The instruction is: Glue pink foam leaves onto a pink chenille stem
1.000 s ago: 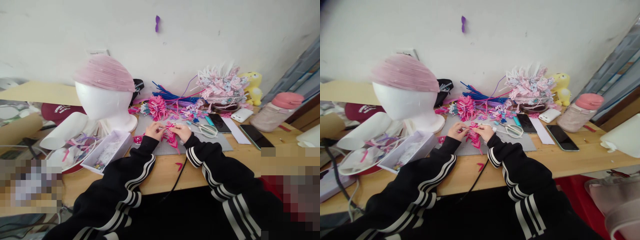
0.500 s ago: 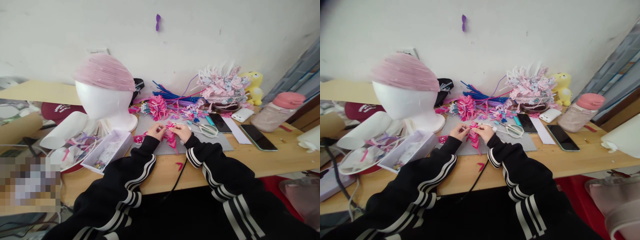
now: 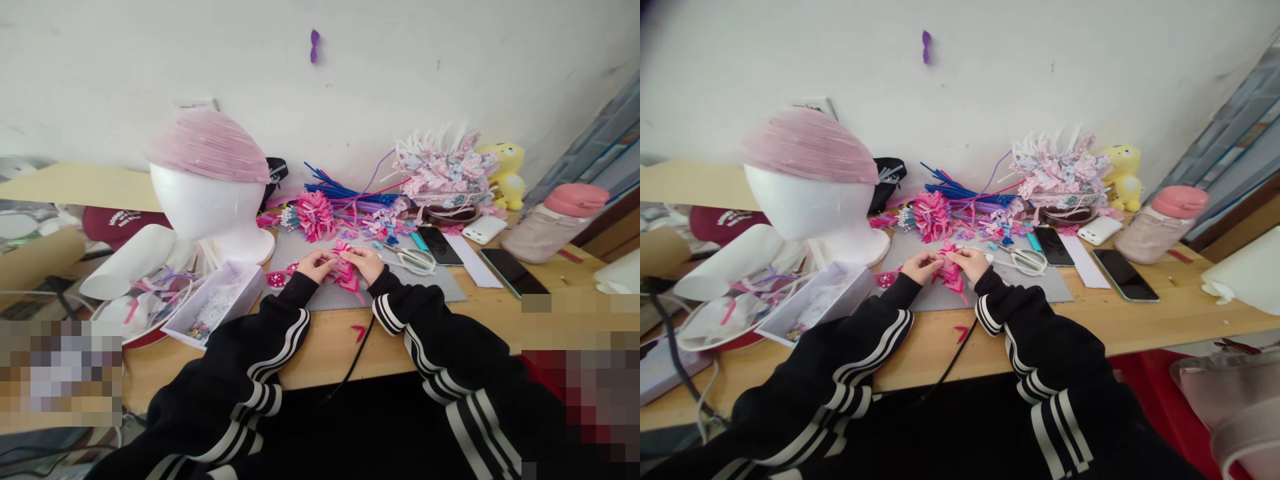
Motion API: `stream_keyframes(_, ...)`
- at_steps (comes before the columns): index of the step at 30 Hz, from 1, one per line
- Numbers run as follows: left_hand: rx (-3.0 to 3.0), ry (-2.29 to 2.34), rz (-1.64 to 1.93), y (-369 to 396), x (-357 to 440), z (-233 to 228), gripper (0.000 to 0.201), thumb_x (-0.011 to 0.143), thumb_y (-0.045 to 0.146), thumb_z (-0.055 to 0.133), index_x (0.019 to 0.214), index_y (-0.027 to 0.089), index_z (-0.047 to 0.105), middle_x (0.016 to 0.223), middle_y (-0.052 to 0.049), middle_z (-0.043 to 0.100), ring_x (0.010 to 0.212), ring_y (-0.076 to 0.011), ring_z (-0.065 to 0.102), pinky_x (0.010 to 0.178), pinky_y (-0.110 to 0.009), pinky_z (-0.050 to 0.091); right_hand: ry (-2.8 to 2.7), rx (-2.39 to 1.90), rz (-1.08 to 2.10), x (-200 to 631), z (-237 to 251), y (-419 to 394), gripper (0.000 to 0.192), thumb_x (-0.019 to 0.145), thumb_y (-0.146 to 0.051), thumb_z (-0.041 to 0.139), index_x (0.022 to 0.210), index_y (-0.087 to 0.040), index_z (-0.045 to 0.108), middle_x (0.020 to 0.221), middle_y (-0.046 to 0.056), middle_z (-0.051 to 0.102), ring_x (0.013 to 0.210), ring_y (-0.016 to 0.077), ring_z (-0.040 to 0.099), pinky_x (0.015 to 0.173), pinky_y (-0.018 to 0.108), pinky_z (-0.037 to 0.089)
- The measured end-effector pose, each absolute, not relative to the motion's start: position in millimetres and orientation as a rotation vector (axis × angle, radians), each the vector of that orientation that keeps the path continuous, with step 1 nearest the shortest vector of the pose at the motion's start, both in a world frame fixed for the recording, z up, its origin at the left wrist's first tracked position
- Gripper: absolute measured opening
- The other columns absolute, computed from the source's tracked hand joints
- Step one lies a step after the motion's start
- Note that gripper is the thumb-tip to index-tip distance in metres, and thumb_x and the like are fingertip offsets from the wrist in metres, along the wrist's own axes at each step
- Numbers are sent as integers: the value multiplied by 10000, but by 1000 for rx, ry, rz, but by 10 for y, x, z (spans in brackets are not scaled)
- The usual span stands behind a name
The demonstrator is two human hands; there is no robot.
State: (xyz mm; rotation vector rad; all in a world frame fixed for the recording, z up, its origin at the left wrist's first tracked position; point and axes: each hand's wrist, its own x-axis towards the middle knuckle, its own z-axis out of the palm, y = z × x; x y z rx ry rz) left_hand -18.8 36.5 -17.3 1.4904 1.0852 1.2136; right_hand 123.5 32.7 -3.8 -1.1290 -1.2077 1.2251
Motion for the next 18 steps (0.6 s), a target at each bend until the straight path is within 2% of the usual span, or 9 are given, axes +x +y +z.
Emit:
stream_keyframes(6, 1449, 1026, 1284, 381, -182, -192, 175, 570, 289, 615, 633, 143, 543, 472, 60, 493, 406, -41, 410, 434, -172, 348, -1208, -1056, 1314, 1247, -90, 368, 237, 533, -355, 671, 561, -140, 575, 499, -49, 503, 465, 53, 402, 482, 208, 304)
stream_keyframes(18, 1396, 1022, 1317, 338, -164, -126, 169, 563, 274, 611, 619, 145, 517, 444, 67, 489, 398, -38, 407, 430, -164, 335, -1288, -1126, 1286, 1264, -74, 360, 203, 521, -315, 668, 537, -136, 572, 488, -46, 500, 464, 53, 400, 486, 209, 307)
